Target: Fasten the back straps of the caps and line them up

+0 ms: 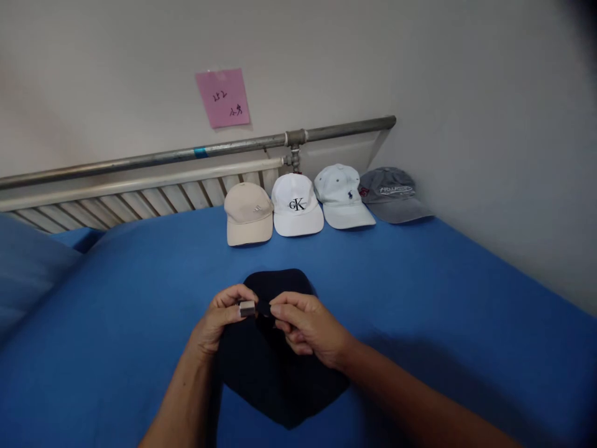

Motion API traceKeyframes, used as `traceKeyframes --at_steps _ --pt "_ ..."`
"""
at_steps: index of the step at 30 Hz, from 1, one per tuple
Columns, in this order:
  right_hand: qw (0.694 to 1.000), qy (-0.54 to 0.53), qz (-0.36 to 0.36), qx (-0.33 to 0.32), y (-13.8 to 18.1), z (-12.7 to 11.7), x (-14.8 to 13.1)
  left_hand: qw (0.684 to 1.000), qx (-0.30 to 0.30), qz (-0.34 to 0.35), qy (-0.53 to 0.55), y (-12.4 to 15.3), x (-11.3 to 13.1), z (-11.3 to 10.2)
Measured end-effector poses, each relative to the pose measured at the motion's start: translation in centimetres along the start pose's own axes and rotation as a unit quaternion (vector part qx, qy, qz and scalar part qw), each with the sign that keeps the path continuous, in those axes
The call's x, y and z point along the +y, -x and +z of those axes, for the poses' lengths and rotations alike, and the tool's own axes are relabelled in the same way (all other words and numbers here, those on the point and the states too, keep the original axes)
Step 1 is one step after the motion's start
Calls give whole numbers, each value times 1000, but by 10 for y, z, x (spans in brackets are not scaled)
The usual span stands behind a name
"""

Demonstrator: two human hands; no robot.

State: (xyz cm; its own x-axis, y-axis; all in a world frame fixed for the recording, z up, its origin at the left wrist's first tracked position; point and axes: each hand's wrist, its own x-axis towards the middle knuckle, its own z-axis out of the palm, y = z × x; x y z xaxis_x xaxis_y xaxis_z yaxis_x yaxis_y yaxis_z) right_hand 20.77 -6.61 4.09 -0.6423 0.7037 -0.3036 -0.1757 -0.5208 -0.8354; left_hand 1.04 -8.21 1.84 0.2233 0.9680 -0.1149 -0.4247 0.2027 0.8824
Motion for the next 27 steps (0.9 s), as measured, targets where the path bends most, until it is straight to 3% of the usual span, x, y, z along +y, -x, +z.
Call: traceKeyframes --at_steps 9,27 --pt "999 -28 3 -38 5 2 2 1000 -22 8 -13 2 -1 4" --pt "996 -36 12 -78 2 0 7 1000 -2 -9 -6 4 -1 9"
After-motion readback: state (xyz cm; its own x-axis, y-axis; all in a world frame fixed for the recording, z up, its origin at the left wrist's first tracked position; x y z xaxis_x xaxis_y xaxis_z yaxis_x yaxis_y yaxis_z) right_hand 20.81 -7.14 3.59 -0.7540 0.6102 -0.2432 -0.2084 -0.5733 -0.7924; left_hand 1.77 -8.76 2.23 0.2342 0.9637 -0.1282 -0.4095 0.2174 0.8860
